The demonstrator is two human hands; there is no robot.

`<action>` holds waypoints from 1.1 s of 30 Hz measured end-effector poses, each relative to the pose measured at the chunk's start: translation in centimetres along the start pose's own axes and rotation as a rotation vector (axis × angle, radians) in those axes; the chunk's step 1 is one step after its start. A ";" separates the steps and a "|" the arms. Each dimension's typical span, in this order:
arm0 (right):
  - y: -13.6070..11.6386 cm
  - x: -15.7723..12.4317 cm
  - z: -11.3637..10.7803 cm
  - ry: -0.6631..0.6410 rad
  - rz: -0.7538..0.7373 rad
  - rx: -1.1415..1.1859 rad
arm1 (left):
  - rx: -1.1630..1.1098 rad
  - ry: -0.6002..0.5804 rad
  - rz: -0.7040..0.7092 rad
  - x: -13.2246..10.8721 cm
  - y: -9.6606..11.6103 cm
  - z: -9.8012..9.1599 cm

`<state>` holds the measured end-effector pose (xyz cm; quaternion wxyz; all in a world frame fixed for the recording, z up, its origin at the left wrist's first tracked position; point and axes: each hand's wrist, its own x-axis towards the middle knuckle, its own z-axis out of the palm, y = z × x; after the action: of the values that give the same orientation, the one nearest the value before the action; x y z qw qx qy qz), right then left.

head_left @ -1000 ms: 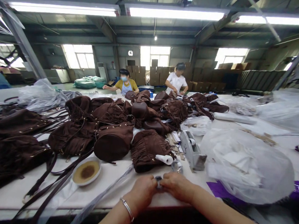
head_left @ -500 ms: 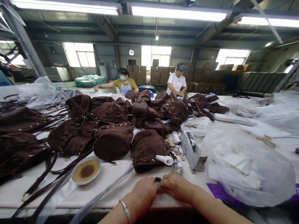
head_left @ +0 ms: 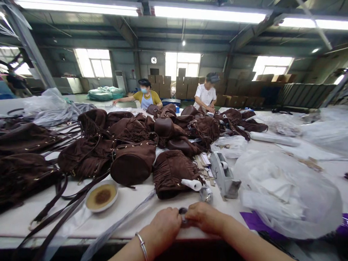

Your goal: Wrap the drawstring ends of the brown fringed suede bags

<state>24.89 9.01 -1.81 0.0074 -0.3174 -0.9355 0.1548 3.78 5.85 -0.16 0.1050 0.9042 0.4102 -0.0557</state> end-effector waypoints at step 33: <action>-0.7 -0.4 1.1 0.062 0.004 0.037 | 0.009 0.057 -0.003 -1.6 -0.4 -0.5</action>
<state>24.65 7.95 -2.61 0.0420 -0.3238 -0.9312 0.1620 2.45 5.10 0.58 0.0890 0.9052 0.4143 -0.0321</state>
